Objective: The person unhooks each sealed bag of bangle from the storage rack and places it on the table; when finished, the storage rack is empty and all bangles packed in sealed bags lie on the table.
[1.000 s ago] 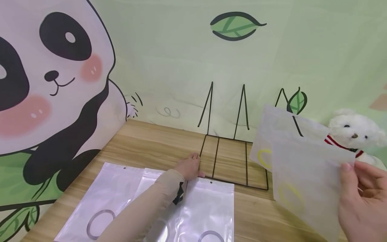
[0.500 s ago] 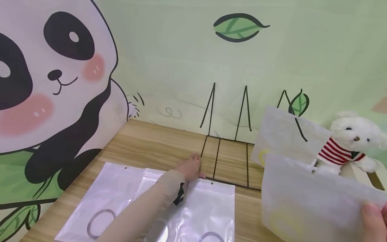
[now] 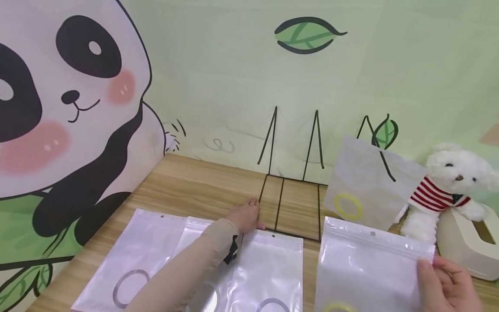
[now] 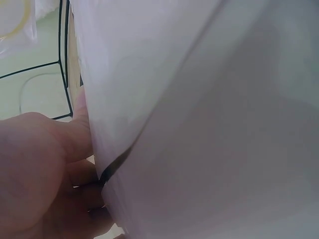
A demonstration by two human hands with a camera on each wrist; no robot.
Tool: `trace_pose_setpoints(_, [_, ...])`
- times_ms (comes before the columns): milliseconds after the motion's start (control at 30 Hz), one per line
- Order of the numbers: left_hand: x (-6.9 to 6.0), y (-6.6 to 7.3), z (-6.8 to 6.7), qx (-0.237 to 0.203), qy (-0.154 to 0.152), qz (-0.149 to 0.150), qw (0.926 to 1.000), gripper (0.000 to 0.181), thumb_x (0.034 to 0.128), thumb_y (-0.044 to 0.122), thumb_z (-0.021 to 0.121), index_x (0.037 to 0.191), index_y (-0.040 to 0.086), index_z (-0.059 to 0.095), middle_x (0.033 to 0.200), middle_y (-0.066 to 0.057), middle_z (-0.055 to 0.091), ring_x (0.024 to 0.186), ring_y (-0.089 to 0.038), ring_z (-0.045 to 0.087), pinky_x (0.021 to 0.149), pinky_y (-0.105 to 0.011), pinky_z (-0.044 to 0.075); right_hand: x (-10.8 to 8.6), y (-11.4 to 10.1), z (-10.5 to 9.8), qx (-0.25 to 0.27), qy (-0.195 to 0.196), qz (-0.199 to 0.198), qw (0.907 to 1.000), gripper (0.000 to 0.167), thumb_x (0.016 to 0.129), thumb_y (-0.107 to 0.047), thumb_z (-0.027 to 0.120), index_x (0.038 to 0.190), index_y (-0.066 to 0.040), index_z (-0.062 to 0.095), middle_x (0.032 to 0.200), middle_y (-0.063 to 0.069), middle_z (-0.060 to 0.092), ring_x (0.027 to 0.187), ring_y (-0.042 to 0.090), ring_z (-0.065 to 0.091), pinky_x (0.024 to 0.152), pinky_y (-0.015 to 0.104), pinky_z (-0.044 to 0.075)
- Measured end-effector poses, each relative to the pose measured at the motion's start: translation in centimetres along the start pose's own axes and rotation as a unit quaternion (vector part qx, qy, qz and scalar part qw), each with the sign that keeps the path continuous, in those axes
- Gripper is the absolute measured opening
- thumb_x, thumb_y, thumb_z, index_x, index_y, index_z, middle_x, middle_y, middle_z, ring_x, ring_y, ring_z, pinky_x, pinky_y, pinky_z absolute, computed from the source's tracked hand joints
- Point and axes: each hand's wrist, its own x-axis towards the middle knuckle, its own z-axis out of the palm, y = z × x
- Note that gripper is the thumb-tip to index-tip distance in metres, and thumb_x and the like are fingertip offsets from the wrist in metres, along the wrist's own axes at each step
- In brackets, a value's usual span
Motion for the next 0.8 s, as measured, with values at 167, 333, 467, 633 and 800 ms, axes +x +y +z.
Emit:
trace_pose_setpoints(167, [0.3,-0.1,-0.2,0.001,0.001,0.0,1.0,0.086,0.0882,0.055,0.061,0.147,-0.003,0.036,0.154,-0.017,0.032,0.142,-0.028,0.03,0.107,-0.047,0.037,3.0,3.0,1.4,0.014,-0.09,0.053,0.9944,0.009,0.096,-0.019,0.059,0.1,-0.023,0.052,0.068,-0.029,0.055,0.06,-0.01,0.053,0.053,0.009,0.041])
trace_pose_setpoints(333, [0.2,0.0,-0.4,0.001,0.006,0.003,1.0,0.085,0.0878,0.055,0.061,0.146,-0.003,0.037,0.153,-0.017,0.033,0.141,-0.029,0.031,0.105,-0.049,0.039,4.4,5.6,2.0,-0.054,-0.189,0.018,0.9804,0.023,0.097,-0.013,0.055,0.117,-0.005,0.046,0.079,-0.022,0.061,0.068,-0.011,0.055,0.058,0.012,0.046])
trace_pose_setpoints(467, [0.1,0.1,-0.3,-0.006,0.006,0.006,0.9999,0.085,0.0878,0.053,0.062,0.146,-0.003,0.037,0.153,-0.018,0.033,0.141,-0.03,0.031,0.107,-0.048,0.037,5.2,6.7,2.5,-0.119,-0.316,-0.013,0.9412,0.049,0.096,-0.008,0.055,0.129,0.02,0.031,0.117,0.027,0.058,0.091,0.01,0.062,0.065,0.01,0.044])
trace_pose_setpoints(633, [0.2,-0.2,-0.3,-0.006,0.009,0.004,0.9999,0.084,0.0882,0.052,0.062,0.146,-0.003,0.037,0.153,-0.018,0.033,0.142,-0.029,0.029,0.108,-0.049,0.036,4.7,8.0,3.2,-0.229,-0.359,-0.16,0.8905,0.07,0.086,-0.011,0.069,0.122,0.03,0.025,0.11,0.038,0.048,0.095,0.04,0.056,0.073,0.024,0.044])
trace_pose_setpoints(800, [0.3,-0.4,-0.2,-0.006,0.012,0.003,0.9999,0.084,0.0879,0.052,0.062,0.146,-0.003,0.037,0.153,-0.018,0.033,0.142,-0.029,0.029,0.107,-0.049,0.036,4.8,9.4,3.7,-0.264,-0.396,-0.186,0.8596,0.097,0.081,-0.02,0.075,0.129,0.025,0.004,0.113,0.042,0.042,0.087,0.039,0.062,0.079,0.047,0.051])
